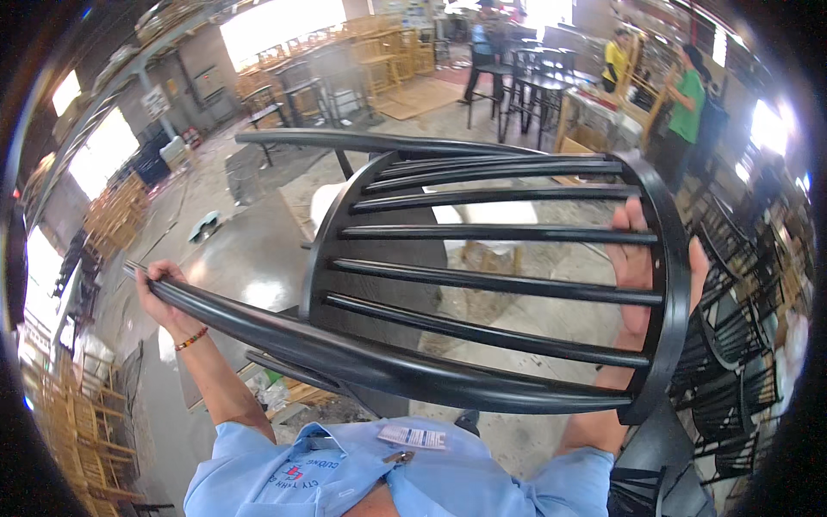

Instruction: The person picks up black chairs, places them upside down on a metal workbench, and uses a rotary polisher to smooth the leg ends. They then apply felt pads to the legs and return the chairs to the floor. The process repeats for multiple chairs in a workshop setting.

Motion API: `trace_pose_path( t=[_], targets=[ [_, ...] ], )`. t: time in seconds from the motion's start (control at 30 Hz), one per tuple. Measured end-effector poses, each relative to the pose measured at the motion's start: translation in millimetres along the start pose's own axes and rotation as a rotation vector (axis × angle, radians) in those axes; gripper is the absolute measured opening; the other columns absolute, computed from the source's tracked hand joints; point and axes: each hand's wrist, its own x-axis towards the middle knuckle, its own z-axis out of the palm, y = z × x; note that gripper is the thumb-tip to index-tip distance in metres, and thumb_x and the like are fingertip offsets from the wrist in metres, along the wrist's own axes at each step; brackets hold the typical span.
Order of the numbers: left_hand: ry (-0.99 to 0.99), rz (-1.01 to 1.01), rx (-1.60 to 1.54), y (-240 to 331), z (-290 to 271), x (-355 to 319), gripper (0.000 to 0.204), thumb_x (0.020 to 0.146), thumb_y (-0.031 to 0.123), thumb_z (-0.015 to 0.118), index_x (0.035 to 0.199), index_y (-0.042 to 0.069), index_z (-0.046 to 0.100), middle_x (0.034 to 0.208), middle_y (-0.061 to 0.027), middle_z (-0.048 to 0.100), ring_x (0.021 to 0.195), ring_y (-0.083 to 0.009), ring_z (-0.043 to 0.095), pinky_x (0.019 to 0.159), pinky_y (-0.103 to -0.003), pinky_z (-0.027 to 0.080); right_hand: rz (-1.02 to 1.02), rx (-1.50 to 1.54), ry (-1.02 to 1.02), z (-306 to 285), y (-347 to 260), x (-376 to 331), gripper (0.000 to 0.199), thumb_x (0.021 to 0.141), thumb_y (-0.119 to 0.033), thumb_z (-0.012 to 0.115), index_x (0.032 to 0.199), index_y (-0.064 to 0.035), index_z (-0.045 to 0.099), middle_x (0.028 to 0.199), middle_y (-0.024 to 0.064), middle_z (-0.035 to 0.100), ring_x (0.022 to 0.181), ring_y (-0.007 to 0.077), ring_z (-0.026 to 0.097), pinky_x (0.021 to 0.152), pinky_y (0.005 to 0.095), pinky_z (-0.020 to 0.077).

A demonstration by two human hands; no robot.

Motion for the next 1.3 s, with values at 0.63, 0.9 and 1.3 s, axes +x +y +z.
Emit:
trace_pose_path(
  t=[0.63,0.9,1.3],
  targets=[
    [-0.978,-0.816,0.088,-572,359,-117,0.013,0.087,0.006,0.061,0.075,0.003,0.056,0.066,-0.007,0.06,0.057,-0.0142,0.06,0.059,-0.029,0.056,0.293,-0.457,1.546,-325,109,-195,0.037,0.092,-0.047,0.063,0.093,-0.0105,0.059,0.071,0.0044,0.062,0.05,0.0176,0.058,0.044,0.0319,0.0486],
    [-1.111,-0.885,0.195,-764,286,-49,0.018,0.082,0.002,0.064,0.096,0.002,0.052,0.066,-0.0074,0.056,0.056,-0.0181,0.058,0.064,-0.035,0.052,0.874,-0.877,1.493,-436,191,-80,0.057,0.095,-0.039,0.059,0.141,-0.0082,0.047,0.12,0.0118,0.062,0.087,0.0222,0.063,0.066,0.0376,0.0533],
    [-1.062,-1.197,0.696,-854,27,-43,0.017,0.077,0.004,0.072,0.081,0.006,0.056,0.075,-0.0024,0.061,0.067,-0.0126,0.058,0.063,-0.029,0.048,1.495,-1.865,-0.109,-461,161,-220,0.027,0.095,-0.028,0.057,0.097,-0.0024,0.065,0.078,0.015,0.066,0.073,0.0281,0.065,0.06,0.0435,0.0533]
  ],
)
